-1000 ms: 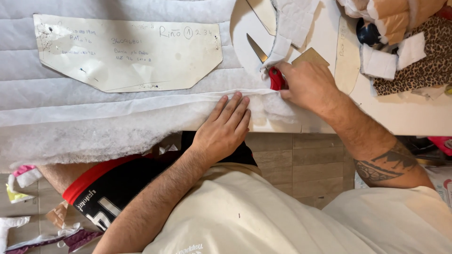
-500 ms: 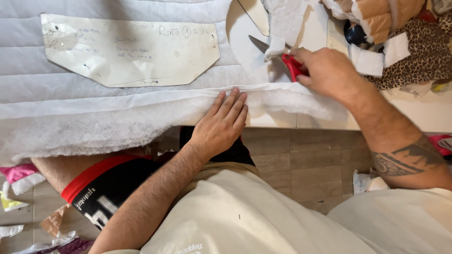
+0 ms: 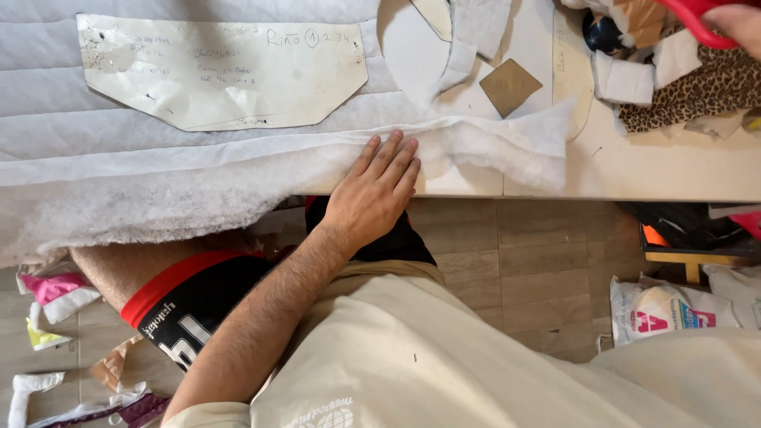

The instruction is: Tracing a paper template onto quilted fabric and cutting it out using scissors.

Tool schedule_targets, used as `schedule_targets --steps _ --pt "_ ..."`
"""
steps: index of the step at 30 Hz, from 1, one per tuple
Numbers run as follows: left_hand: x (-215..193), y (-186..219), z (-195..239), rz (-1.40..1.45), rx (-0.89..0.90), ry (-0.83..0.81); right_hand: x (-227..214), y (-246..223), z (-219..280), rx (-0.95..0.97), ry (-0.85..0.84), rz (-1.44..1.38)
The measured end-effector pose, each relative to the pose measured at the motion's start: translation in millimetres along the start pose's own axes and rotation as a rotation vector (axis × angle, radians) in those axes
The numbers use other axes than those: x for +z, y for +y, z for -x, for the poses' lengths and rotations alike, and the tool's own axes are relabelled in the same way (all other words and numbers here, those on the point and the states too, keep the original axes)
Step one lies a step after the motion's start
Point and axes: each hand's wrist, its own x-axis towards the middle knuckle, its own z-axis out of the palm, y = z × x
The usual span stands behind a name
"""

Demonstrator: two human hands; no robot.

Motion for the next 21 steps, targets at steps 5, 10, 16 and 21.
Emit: schedule_targets --steps 5,10,16,21 --pt "-41 -15 7 0.096 0.008 0.124 47 -296 124 0.063 0.015 -0.409" --pt "-56 -55 5 -0.075 -0.082 0.014 134 -520 204 0.093 -0.069 -1.106" --pt "-20 -65 4 0.054 0.068 0.167 226 -565 227 0.25 -0.257 -1.525" --pt "-32 -71 -11 0.025 0.028 0.31 210 -579 215 0.316 -0.558 -1.378"
